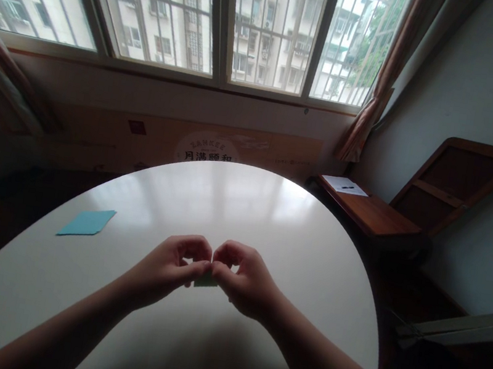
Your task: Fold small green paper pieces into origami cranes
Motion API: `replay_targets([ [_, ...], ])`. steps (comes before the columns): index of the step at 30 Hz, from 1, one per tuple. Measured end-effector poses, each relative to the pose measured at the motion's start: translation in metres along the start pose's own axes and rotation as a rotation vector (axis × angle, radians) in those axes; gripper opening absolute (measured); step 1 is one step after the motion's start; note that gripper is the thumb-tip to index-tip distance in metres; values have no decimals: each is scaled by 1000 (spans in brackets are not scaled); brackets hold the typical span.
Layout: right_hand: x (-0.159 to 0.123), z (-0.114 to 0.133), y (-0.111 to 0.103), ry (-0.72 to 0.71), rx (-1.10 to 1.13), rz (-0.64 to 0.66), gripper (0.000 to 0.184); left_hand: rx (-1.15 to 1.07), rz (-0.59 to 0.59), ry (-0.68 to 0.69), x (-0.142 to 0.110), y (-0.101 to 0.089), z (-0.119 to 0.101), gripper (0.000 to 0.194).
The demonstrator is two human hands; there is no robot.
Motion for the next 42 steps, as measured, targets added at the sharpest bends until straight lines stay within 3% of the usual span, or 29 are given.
replay_targets([
  [9,-4,4,-1,-1,-48,33,5,106,73,0,-2,0,-5,10],
  [18,-5,12,-2,9,-65,21,3,-3,145,-27,-2,-5,0,8],
  [23,-1,9,-12,3,-26,-29,5,-121,58,-36,3,-15,6,5],
  [27,0,6,-17,-3,12,-56,7,-133,-40,10,4,-19,4,13],
  [36,1,6,-12,-40,-35,-42,5,20,-22,28,3,-7,6,23],
  [42,-1,8,-10,0,-128,-3,2,102,70,-8,1,-7,6,24],
])
Point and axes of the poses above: each hand's wrist, its own x-axis towards the middle knuckle, its own y-axis out of the palm, z = x × y, the point moved 3 cm from there along x, towards the middle knuckle, and after that the axes turned 8 degrees about y, right-handed, at the moved point
